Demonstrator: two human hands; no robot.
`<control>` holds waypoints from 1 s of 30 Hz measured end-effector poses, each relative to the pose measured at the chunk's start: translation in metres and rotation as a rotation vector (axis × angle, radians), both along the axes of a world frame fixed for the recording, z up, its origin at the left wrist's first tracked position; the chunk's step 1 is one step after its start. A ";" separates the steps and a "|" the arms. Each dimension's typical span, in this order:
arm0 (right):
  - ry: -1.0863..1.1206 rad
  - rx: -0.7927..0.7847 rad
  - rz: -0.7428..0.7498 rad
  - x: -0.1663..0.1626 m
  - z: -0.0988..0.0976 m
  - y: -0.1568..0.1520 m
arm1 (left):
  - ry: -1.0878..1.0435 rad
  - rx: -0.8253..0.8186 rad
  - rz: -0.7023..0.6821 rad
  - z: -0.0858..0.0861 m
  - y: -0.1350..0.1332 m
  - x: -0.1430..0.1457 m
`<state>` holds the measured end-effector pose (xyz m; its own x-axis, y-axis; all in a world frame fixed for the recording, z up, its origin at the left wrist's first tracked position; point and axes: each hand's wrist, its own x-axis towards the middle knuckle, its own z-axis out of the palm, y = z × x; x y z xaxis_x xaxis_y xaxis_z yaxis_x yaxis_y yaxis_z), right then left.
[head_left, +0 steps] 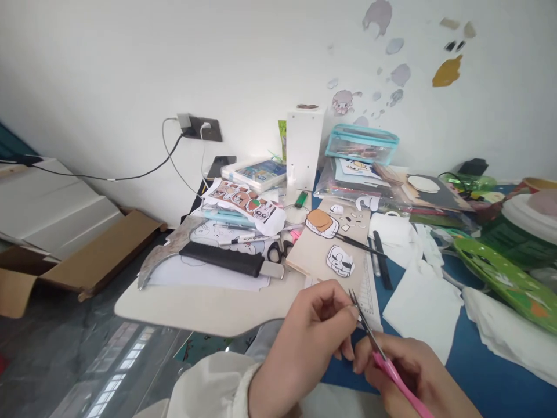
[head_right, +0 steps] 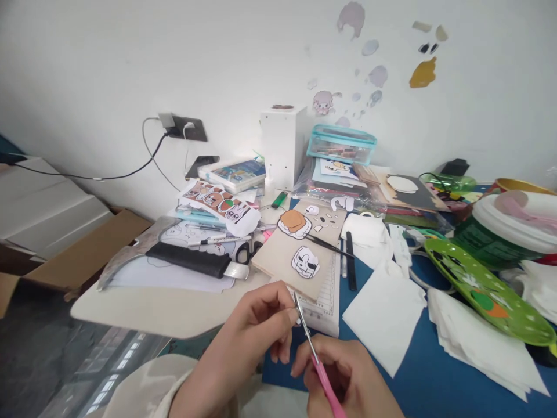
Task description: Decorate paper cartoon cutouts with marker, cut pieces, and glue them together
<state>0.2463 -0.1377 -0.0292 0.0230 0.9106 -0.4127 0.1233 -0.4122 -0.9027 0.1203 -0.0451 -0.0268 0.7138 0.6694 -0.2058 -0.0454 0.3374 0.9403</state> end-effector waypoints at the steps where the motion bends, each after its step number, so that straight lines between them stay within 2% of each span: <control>1: -0.005 0.018 -0.010 0.003 0.000 0.003 | -0.005 0.009 -0.004 0.001 0.005 0.004; 4: 0.028 0.042 -0.048 0.014 0.001 0.010 | -0.022 0.023 -0.024 0.006 0.018 0.016; 9: 0.056 -0.003 -0.064 0.030 0.011 0.025 | -0.030 0.022 -0.052 0.013 0.038 0.035; 15: 0.044 -0.027 -0.096 0.045 0.013 0.043 | -0.044 -0.005 -0.082 0.012 0.059 0.054; 21: 0.040 -0.041 -0.144 0.057 0.011 0.050 | 0.027 0.045 -0.090 0.009 0.066 0.061; 24: -0.176 0.034 -0.266 0.072 0.001 0.043 | 0.035 0.049 -0.083 0.007 0.066 0.059; 27: -0.620 0.079 -0.420 0.098 -0.012 0.029 | 0.031 0.076 -0.076 0.006 0.062 0.053; 30: -1.001 0.045 -0.425 0.127 -0.021 0.012 | 0.008 0.106 -0.053 0.007 0.054 0.045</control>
<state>0.3728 -0.1254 -0.0503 0.6469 0.7625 0.0020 0.6663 -0.5640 -0.4877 0.1651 0.0091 -0.0199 0.7475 0.6489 -0.1418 -0.0221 0.2376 0.9711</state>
